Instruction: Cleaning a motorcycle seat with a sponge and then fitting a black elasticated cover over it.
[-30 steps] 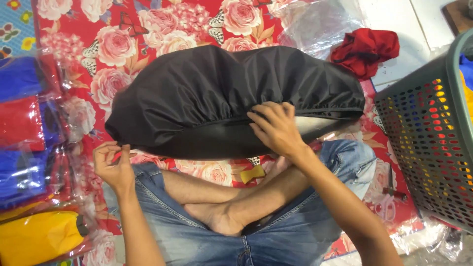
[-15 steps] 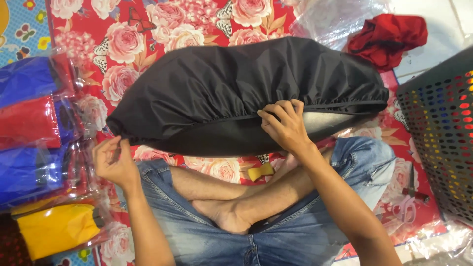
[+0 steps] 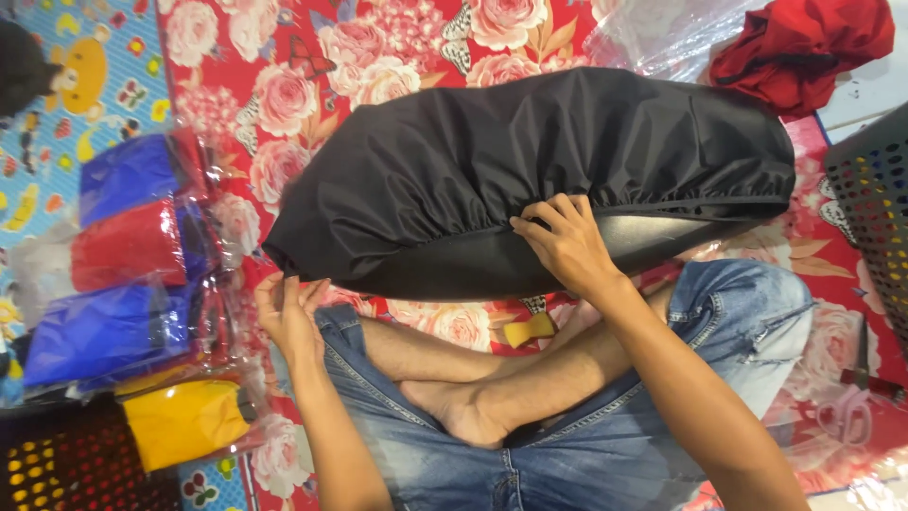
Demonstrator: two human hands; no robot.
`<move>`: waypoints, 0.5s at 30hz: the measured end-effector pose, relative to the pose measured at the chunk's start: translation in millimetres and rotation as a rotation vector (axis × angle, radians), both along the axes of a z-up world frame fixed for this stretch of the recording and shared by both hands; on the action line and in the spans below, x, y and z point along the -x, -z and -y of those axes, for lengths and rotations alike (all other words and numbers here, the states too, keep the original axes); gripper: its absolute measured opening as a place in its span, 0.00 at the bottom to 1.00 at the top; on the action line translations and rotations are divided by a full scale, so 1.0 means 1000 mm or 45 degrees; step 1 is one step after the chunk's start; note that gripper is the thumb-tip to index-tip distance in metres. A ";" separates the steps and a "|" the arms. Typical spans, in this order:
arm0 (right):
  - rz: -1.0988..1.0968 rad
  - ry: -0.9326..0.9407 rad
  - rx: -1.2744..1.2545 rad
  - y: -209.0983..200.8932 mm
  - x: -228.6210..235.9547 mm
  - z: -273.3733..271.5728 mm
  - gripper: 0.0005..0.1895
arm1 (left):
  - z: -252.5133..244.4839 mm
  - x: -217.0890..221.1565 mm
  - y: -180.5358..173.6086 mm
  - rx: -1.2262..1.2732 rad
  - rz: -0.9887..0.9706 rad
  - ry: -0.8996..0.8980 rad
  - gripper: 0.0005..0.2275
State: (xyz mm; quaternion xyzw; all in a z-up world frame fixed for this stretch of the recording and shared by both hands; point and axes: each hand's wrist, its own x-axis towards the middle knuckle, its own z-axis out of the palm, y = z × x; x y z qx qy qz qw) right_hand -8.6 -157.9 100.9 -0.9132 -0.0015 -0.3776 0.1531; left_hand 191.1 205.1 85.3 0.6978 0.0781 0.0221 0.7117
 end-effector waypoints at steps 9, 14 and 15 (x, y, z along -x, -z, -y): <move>0.018 0.095 0.055 0.007 -0.003 -0.002 0.03 | 0.028 -0.045 -0.026 0.495 -0.353 0.242 0.16; 0.059 0.158 0.084 0.013 -0.005 -0.004 0.04 | 0.042 -0.064 -0.004 0.802 -0.320 0.165 0.15; 0.049 0.168 0.096 0.014 -0.006 -0.004 0.04 | 0.036 -0.074 0.021 0.810 -0.332 0.099 0.16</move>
